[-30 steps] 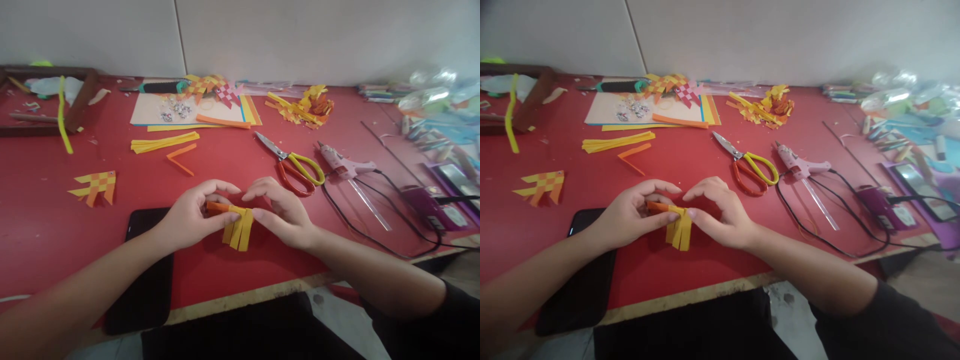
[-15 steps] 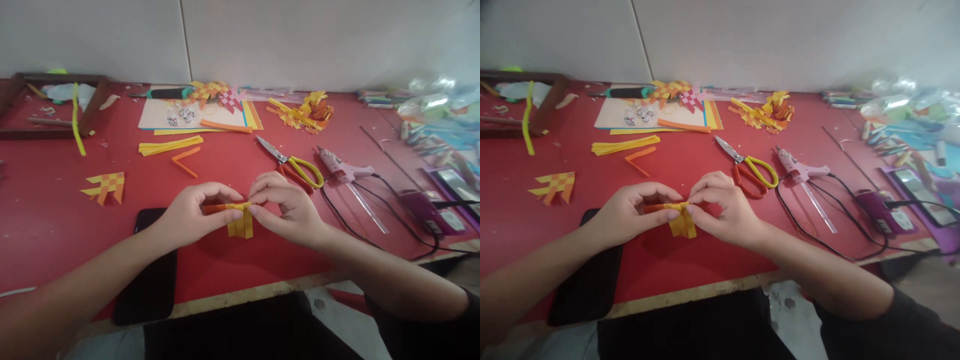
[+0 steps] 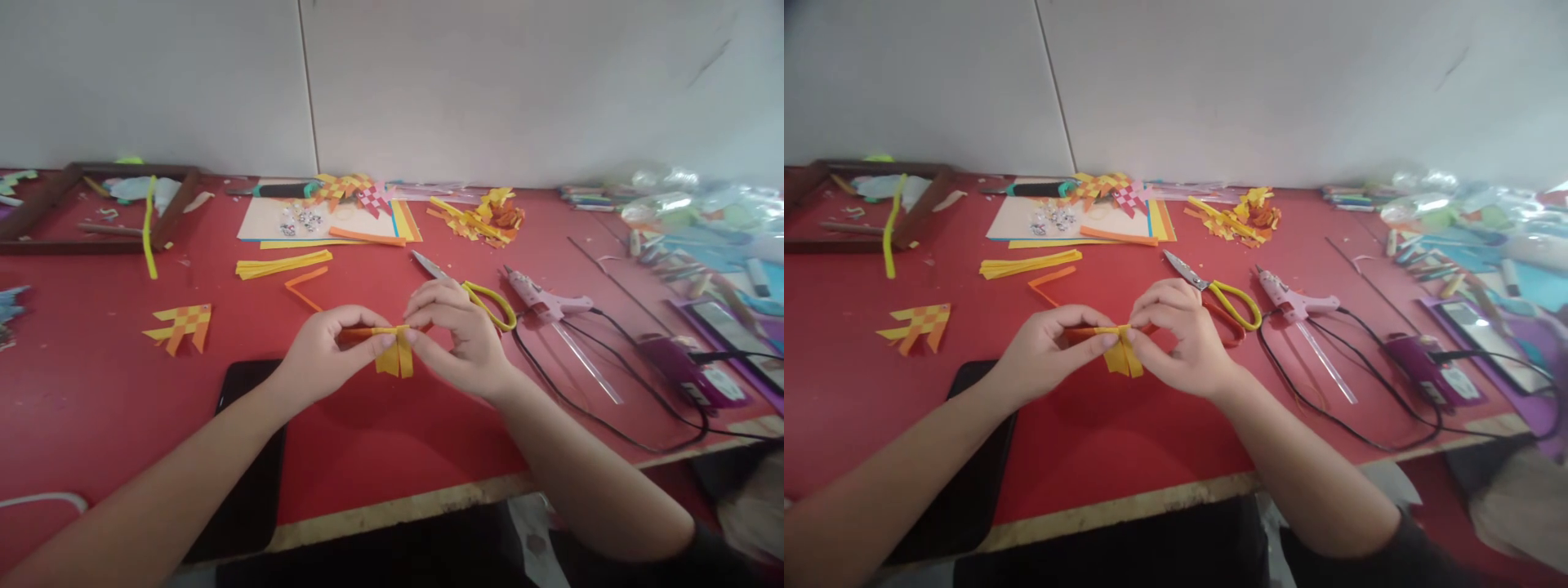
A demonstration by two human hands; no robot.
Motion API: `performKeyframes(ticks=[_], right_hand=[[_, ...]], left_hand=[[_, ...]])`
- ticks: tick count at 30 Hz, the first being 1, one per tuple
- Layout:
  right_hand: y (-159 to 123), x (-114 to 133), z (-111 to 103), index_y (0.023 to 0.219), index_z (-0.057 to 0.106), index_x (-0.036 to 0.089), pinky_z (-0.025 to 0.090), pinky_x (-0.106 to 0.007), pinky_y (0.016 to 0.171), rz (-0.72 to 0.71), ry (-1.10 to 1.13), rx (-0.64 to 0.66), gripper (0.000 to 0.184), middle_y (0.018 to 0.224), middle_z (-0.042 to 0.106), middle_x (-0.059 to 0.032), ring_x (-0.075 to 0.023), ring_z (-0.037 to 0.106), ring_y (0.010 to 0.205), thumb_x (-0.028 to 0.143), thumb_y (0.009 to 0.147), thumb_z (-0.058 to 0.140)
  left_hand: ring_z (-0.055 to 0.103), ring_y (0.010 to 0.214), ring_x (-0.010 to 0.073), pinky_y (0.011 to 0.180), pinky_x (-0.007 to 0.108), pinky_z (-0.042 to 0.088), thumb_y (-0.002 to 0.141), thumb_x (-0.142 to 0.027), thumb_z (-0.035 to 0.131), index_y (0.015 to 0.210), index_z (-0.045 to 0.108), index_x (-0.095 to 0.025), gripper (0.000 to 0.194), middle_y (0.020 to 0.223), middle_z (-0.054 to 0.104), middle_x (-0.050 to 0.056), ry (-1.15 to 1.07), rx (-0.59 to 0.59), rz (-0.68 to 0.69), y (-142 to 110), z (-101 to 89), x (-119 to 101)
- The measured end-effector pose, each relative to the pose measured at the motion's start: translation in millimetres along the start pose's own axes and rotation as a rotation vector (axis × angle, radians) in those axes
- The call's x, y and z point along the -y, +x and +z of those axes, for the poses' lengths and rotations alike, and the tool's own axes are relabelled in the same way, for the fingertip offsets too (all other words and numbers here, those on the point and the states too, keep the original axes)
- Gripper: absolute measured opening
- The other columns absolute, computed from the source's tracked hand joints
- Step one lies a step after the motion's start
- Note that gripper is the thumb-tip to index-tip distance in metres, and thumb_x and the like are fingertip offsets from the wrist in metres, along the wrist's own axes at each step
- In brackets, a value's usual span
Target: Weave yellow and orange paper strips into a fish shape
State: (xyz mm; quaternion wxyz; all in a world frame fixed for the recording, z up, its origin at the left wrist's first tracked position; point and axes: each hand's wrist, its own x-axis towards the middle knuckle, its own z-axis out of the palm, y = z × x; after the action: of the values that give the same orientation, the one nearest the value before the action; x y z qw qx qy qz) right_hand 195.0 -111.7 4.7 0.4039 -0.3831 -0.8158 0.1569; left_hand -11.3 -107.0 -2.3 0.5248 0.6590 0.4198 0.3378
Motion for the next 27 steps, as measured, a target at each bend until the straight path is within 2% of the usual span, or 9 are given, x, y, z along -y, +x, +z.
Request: performKeyframes(ticks=[5, 9, 13, 16, 22, 27], right_hand=[[-8.7, 0.4, 6.8, 0.079, 0.064, 0.023, 0.045, -0.044, 0.086, 0.026, 0.053, 0.088, 0.008, 0.082, 0.066, -0.0028, -0.0210, 0.058, 0.089, 0.018, 0.085, 0.061], [-12.8, 5.7, 9.0, 0.078, 0.064, 0.022, 0.047, -0.041, 0.084, 0.126, 0.271, 0.140, 0.010, 0.082, 0.064, -0.0034, -0.0187, 0.058, 0.086, 0.020, 0.087, 0.062], [-14.4, 9.6, 6.1, 0.080, 0.065, 0.021, 0.050, -0.037, 0.082, 0.210, 0.481, 0.164, 0.014, 0.083, 0.062, -0.0038, -0.0168, 0.059, 0.085, 0.022, 0.092, 0.058], [-13.8, 12.4, 2.7, 0.080, 0.066, 0.021, 0.050, -0.036, 0.085, 0.239, 0.540, 0.178, 0.013, 0.084, 0.063, -0.0036, -0.0162, 0.059, 0.085, 0.020, 0.091, 0.059], [-12.4, 17.4, -0.2, 0.080, 0.068, 0.022, 0.051, -0.037, 0.083, 0.244, 0.531, 0.169, 0.007, 0.083, 0.063, -0.0031, -0.0164, 0.060, 0.083, 0.018, 0.085, 0.066], [-14.5, 14.4, 1.2, 0.081, 0.068, 0.022, 0.051, -0.039, 0.085, 0.259, 0.485, 0.162, 0.006, 0.086, 0.064, -0.0034, -0.0172, 0.061, 0.084, 0.018, 0.083, 0.066]], left_hand=[[0.068, 0.086, 0.0189, 0.080, 0.029, 0.053, 0.085, -0.037, 0.068, 0.089, 0.069, -0.018, 0.020, 0.090, 0.074, 0.004, -0.002, 0.095, -0.010, -2.3, -0.3, 6.3], [0.068, 0.079, 0.0167, 0.075, 0.027, 0.054, 0.084, -0.038, 0.069, 0.084, 0.067, -0.017, 0.021, 0.083, 0.071, 0.003, -0.110, 0.168, -0.073, -6.4, -3.1, 3.2], [0.064, 0.066, 0.0130, 0.066, 0.025, 0.054, 0.082, -0.038, 0.072, 0.081, 0.065, -0.017, 0.022, 0.073, 0.067, 0.001, -0.325, 0.270, -0.193, -7.9, -3.3, 2.4], [0.062, 0.061, 0.0113, 0.063, 0.023, 0.053, 0.080, -0.037, 0.074, 0.078, 0.065, -0.017, 0.022, 0.069, 0.065, 0.000, -0.456, 0.326, -0.279, -7.5, -2.3, 3.1], [0.060, 0.062, 0.0116, 0.065, 0.024, 0.052, 0.078, -0.036, 0.076, 0.075, 0.067, -0.018, 0.021, 0.067, 0.065, 0.000, -0.493, 0.349, -0.316, -7.0, -1.5, 4.7], [0.057, 0.061, 0.0105, 0.061, 0.022, 0.050, 0.077, -0.036, 0.077, 0.074, 0.068, -0.018, 0.020, 0.067, 0.064, -0.001, -0.410, 0.295, -0.303, -8.0, -1.6, 5.4]])
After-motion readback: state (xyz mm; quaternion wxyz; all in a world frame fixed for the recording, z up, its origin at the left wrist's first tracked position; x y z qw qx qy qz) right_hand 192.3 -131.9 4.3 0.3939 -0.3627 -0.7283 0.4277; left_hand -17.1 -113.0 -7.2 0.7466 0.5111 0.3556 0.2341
